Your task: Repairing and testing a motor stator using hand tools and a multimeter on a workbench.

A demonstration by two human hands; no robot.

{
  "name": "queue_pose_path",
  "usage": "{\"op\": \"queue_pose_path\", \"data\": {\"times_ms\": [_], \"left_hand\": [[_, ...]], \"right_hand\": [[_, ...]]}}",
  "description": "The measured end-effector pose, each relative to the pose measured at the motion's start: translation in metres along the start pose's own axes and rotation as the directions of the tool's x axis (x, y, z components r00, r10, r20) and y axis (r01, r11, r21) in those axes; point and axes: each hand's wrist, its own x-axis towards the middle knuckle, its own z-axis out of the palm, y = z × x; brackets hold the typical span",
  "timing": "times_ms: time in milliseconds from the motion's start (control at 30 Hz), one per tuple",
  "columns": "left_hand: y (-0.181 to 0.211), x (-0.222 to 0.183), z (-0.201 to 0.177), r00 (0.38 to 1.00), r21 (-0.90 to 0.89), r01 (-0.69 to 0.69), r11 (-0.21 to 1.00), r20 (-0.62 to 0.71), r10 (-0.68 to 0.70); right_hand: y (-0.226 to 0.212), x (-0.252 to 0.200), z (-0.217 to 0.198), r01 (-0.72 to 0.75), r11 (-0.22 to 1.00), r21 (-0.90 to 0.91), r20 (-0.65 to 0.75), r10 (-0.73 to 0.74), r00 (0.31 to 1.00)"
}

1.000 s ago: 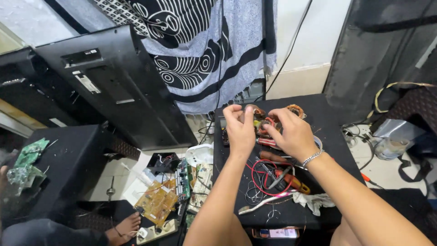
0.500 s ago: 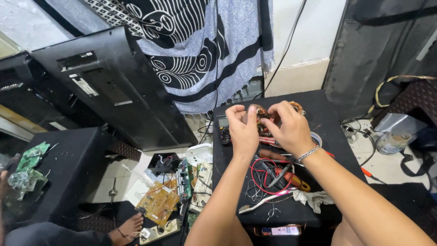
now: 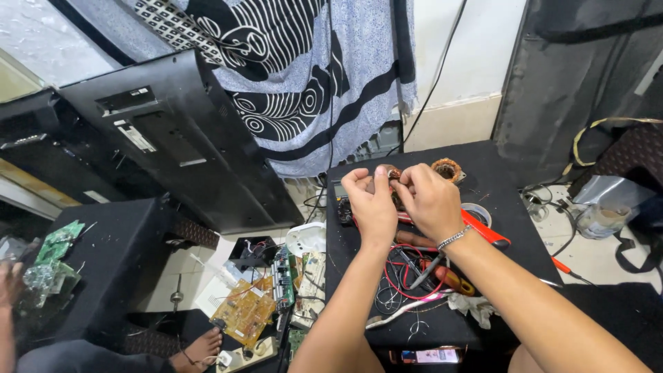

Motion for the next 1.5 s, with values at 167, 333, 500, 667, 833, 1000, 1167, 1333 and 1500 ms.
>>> {"op": "queue_pose_path", "data": {"times_ms": [167,333,500,667,833,1000,1167,1333,1500], "left_hand": [[-0.009,0.012,-0.002,0.997,-0.024,0.050,0.998,-0.049,-0.051],[-0.009,0.015,-0.005,0.995,-0.096,0.084,0.992,-0.044,-0.088],[-0.010,0.022,-0.009,0.994,-0.154,0.094,0.984,-0.040,-0.102],[-0.020,0.027,-0.004,0.986,-0.356,0.167,0.920,0.073,-0.151],[-0.025,0.022,-0.001,0.977,-0.443,0.165,0.881,0.193,-0.086],[-0.012,0.014,-0.001,0.969,-0.506,0.157,0.848,0.243,-0.034],[-0.015,0.015,0.001,0.970,-0.480,0.157,0.863,0.241,-0.043],[-0.025,0.023,-0.002,0.968,-0.487,0.152,0.860,0.248,-0.030],[-0.026,0.024,-0.003,0.963,-0.424,0.167,0.890,0.263,-0.055]], "right_hand": [[-0.023,0.004,-0.013,-0.056,0.979,0.197,0.048,0.047,0.998],[-0.022,0.003,-0.015,-0.071,0.955,0.287,0.107,0.042,0.993],[-0.012,0.007,-0.018,-0.130,0.923,0.361,0.122,0.091,0.988],[0.000,0.010,-0.015,-0.341,0.694,0.633,0.219,0.263,0.940],[0.002,0.012,-0.013,-0.646,0.325,0.691,0.426,0.538,0.727],[0.013,0.008,-0.002,-0.772,0.074,0.631,0.641,0.511,0.573],[-0.009,0.009,-0.005,-0.762,0.063,0.644,0.652,0.476,0.590],[-0.013,0.012,-0.013,-0.737,-0.157,0.658,0.716,0.434,0.547],[-0.009,0.006,-0.002,-0.728,-0.004,0.686,0.633,0.497,0.594]]}}
